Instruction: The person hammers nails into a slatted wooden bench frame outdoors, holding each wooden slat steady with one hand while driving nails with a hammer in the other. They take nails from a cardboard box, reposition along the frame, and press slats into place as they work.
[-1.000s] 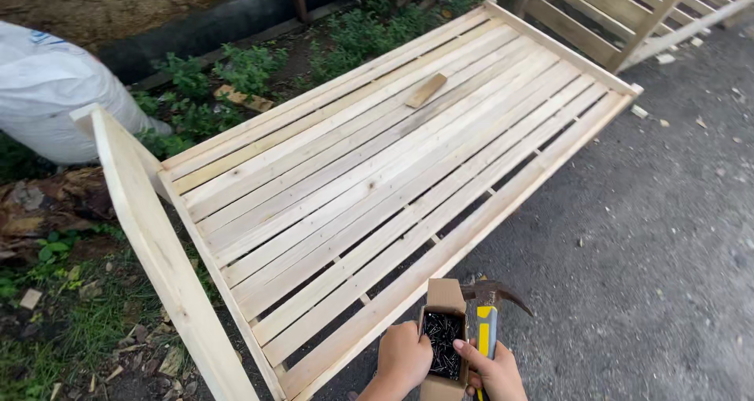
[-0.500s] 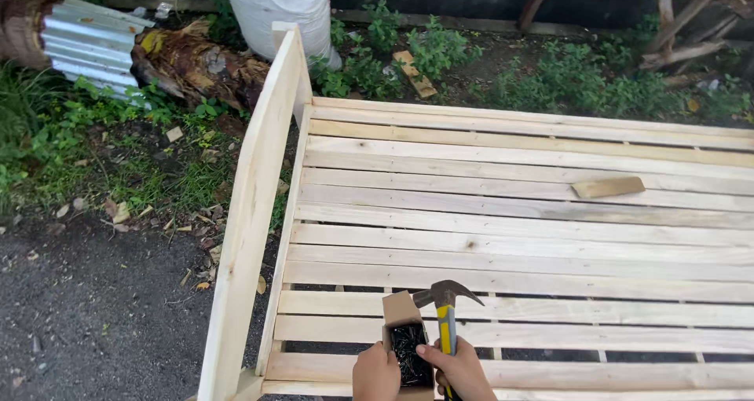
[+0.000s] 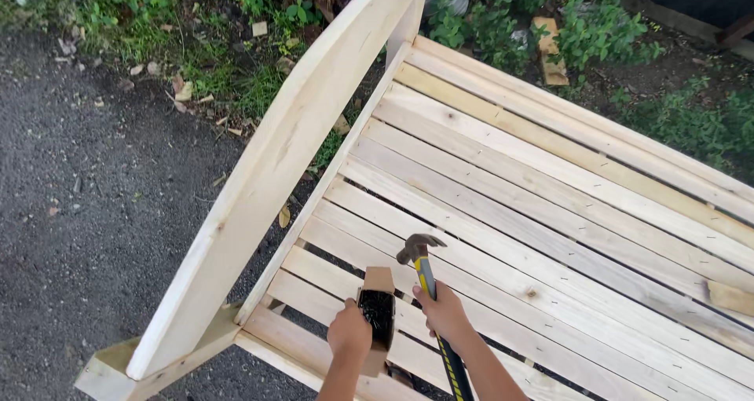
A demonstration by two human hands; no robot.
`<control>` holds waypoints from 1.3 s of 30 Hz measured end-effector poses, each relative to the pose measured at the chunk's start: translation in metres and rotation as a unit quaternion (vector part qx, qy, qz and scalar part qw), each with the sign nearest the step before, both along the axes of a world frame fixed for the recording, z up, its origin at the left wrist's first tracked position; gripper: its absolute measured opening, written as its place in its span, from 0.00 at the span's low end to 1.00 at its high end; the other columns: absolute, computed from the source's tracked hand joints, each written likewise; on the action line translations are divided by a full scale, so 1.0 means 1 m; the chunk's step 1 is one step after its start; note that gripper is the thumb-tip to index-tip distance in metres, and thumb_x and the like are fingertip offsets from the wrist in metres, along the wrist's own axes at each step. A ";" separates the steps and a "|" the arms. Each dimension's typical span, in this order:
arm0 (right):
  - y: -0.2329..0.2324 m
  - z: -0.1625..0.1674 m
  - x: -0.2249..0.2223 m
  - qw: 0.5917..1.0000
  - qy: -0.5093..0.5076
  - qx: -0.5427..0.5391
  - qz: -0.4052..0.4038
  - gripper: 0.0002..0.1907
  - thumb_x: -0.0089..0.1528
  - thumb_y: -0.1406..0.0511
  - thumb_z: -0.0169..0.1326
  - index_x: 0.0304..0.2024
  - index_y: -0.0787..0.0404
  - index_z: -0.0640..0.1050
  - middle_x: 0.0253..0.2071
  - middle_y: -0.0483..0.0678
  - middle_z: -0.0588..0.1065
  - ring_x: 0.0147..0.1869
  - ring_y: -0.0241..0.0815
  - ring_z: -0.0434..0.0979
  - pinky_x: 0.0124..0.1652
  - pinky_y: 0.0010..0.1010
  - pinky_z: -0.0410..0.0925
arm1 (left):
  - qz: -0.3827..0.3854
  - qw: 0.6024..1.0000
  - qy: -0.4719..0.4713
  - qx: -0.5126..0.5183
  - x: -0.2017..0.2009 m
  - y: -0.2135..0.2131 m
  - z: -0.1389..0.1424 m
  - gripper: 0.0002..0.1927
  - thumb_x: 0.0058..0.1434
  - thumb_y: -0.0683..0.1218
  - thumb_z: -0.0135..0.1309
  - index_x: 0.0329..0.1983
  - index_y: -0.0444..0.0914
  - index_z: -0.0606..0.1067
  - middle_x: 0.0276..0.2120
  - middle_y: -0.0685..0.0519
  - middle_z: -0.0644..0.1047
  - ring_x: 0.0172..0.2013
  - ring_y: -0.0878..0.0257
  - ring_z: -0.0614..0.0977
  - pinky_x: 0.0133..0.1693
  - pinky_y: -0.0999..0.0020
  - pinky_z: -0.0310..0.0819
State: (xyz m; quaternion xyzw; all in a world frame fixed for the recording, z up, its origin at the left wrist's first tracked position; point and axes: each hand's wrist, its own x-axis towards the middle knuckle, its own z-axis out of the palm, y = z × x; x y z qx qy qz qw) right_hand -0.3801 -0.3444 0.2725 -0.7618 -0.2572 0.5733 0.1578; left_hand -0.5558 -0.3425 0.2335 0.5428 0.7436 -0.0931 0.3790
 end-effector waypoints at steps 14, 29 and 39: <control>0.110 -0.045 -0.007 0.849 -0.276 -0.096 0.440 0.21 0.72 0.54 0.38 0.50 0.65 0.70 0.30 0.54 0.80 0.27 0.46 0.81 0.34 0.41 0.74 | 0.015 0.990 -0.032 0.137 -0.024 0.024 -0.076 0.18 0.57 0.39 0.56 0.51 0.45 0.72 0.43 0.49 0.79 0.42 0.48 0.83 0.42 0.53 0.79; 0.138 -0.060 -0.003 0.817 -0.315 -0.112 0.471 0.21 0.72 0.55 0.38 0.49 0.66 0.71 0.29 0.52 0.79 0.24 0.44 0.81 0.30 0.39 0.75 | 0.050 0.979 -0.055 0.189 -0.018 0.036 -0.092 0.14 0.56 0.36 0.57 0.45 0.40 0.72 0.41 0.47 0.80 0.41 0.48 0.84 0.41 0.57 0.80; 0.157 -0.066 0.002 0.769 -0.338 -0.084 0.536 0.21 0.72 0.56 0.39 0.49 0.69 0.70 0.28 0.53 0.77 0.21 0.45 0.78 0.24 0.39 0.73 | 0.076 0.968 -0.082 0.224 -0.025 0.039 -0.109 0.11 0.58 0.35 0.52 0.44 0.38 0.72 0.40 0.45 0.80 0.41 0.46 0.84 0.43 0.54 0.79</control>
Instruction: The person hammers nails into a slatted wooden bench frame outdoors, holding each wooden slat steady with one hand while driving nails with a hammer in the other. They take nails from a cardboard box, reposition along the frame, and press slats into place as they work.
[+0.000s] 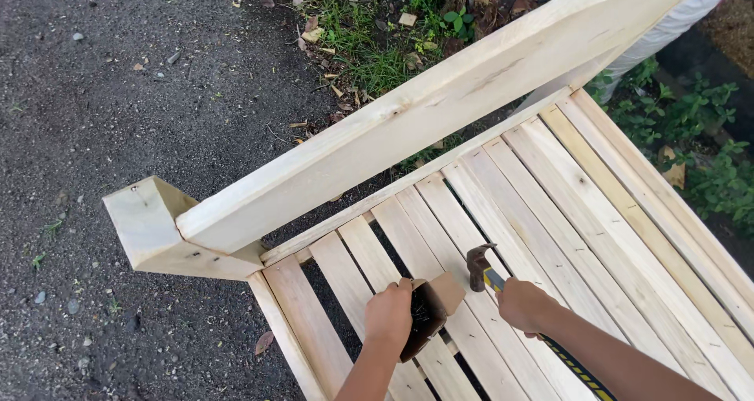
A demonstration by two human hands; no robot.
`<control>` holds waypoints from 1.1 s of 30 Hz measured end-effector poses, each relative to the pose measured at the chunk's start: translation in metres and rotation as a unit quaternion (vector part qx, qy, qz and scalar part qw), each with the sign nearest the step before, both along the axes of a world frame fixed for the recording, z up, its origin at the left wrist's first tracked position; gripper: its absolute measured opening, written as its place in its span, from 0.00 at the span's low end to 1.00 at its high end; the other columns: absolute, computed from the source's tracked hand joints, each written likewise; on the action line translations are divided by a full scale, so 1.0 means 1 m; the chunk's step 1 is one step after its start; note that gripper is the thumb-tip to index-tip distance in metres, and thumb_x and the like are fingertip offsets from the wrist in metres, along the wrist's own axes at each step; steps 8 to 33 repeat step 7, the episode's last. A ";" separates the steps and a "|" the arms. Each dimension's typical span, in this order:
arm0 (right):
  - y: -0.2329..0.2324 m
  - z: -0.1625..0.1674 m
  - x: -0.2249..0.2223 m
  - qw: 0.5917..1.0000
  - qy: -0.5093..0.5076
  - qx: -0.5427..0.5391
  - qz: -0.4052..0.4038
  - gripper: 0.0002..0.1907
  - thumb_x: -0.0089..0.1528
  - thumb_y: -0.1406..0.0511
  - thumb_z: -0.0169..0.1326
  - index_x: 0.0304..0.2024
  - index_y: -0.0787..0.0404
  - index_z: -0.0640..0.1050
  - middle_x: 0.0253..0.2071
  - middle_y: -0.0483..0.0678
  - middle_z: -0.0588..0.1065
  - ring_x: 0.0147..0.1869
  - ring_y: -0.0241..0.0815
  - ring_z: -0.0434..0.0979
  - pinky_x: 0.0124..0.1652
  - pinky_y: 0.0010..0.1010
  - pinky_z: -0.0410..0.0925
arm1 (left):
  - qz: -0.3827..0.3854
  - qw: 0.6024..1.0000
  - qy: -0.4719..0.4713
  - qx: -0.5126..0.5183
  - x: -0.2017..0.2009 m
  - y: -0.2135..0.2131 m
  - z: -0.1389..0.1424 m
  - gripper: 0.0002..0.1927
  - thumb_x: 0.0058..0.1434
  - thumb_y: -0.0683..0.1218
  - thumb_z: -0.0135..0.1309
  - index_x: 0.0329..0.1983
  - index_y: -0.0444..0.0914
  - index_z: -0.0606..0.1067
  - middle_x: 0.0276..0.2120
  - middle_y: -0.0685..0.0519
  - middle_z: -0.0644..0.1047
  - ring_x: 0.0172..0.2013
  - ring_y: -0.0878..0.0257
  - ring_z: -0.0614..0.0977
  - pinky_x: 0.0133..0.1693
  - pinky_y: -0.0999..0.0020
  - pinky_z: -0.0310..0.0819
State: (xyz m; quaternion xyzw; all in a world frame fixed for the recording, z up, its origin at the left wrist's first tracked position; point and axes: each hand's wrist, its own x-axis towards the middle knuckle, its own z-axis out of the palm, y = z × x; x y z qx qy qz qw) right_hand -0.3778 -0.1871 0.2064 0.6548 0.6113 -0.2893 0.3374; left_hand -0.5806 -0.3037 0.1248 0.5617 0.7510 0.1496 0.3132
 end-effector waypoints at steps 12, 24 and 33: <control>0.028 -0.019 0.009 0.994 -0.006 -0.024 0.110 0.21 0.72 0.55 0.39 0.53 0.68 0.69 0.33 0.55 0.79 0.22 0.43 0.80 0.25 0.39 0.74 | -0.044 0.960 0.077 0.266 -0.004 0.011 0.018 0.13 0.58 0.44 0.60 0.44 0.41 0.71 0.40 0.50 0.78 0.46 0.52 0.83 0.42 0.55 0.79; 0.028 -0.019 0.009 0.994 -0.006 -0.024 0.110 0.21 0.72 0.55 0.39 0.53 0.68 0.69 0.33 0.55 0.79 0.22 0.43 0.80 0.25 0.39 0.74 | -0.044 0.960 0.077 0.266 -0.004 0.011 0.018 0.13 0.58 0.44 0.60 0.44 0.41 0.71 0.40 0.50 0.78 0.46 0.52 0.83 0.42 0.55 0.79; 0.028 -0.019 0.009 0.994 -0.006 -0.024 0.110 0.21 0.72 0.55 0.39 0.53 0.68 0.69 0.33 0.55 0.79 0.22 0.43 0.80 0.25 0.39 0.74 | -0.044 0.960 0.077 0.266 -0.004 0.011 0.018 0.13 0.58 0.44 0.60 0.44 0.41 0.71 0.40 0.50 0.78 0.46 0.52 0.83 0.42 0.55 0.79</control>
